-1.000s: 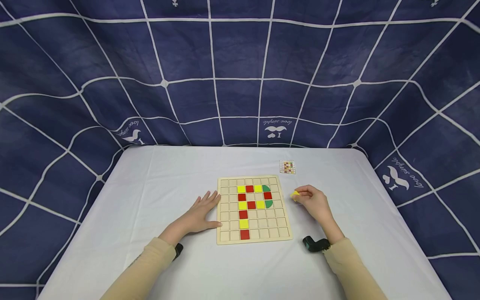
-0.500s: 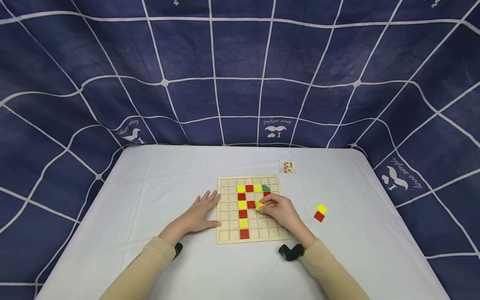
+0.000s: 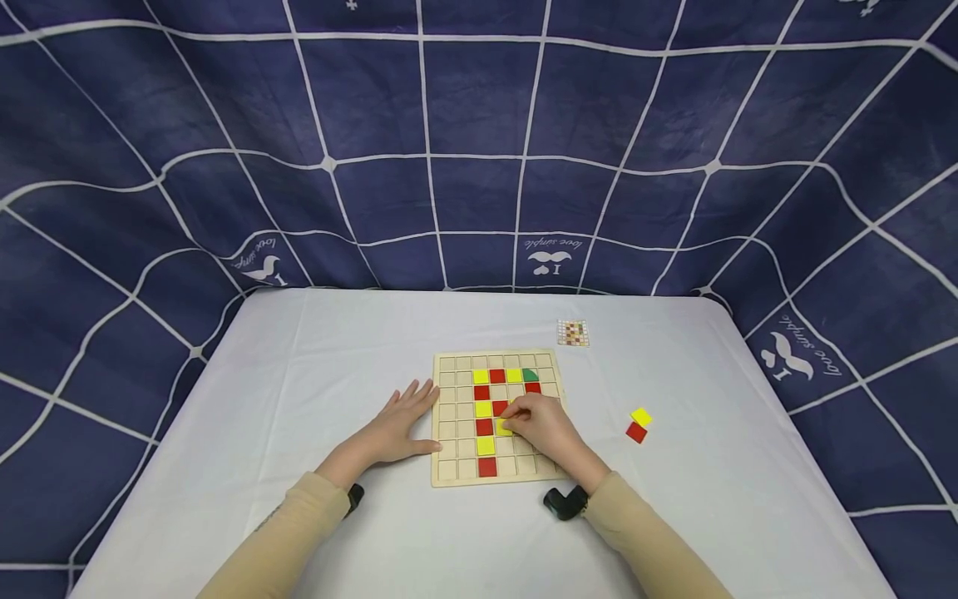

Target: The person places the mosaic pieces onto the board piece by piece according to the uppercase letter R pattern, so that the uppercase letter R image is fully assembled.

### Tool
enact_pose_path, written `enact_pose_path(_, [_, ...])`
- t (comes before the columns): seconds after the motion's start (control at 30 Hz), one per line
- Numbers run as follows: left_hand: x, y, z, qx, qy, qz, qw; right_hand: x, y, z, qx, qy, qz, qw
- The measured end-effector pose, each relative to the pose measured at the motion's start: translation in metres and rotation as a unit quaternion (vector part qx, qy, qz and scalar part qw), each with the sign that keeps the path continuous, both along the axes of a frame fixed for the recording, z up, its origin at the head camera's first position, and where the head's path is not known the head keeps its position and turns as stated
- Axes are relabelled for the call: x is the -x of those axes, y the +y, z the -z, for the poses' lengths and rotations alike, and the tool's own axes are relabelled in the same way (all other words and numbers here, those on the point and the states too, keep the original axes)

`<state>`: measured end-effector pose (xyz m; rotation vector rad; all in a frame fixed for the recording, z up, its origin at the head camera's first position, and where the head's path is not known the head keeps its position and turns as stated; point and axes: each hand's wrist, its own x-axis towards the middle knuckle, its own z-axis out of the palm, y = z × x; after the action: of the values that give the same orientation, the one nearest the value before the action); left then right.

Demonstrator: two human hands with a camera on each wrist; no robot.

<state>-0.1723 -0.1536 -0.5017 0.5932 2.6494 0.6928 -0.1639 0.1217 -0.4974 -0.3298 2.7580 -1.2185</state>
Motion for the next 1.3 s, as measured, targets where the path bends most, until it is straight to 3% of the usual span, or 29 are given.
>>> enact_pose_path(0.23, [0.000,0.000,0.001,0.000,0.000,0.001,1.0000,0.000,-0.004,0.002,-0.042,0.049,-0.019,0.9977])
enact_pose_path(0.47, [0.000,0.001,0.001,-0.002,-0.003,-0.006,1.0000,-0.006,0.003,-0.007,-0.024,0.021,-0.003,0.9995])
enact_pose_path(0.67, [0.001,0.001,0.001,0.005,-0.006,-0.011,0.9999,-0.006,0.039,-0.020,-0.003,-0.002,0.043,0.9991])
enact_pose_path(0.87, [0.000,0.000,0.000,0.003,-0.004,-0.005,1.0000,-0.005,0.090,-0.025,-0.051,0.003,0.095,0.9942])
enact_pose_path(1.03, [0.000,0.000,0.000,0.004,-0.003,0.000,1.0000,-0.011,0.127,-0.024,-0.079,-0.024,0.127,0.9885])
enact_pose_path(1.3, [0.000,0.000,0.000,0.008,-0.001,-0.007,0.9999,-0.022,0.157,-0.019,-0.121,-0.076,0.119,0.9825])
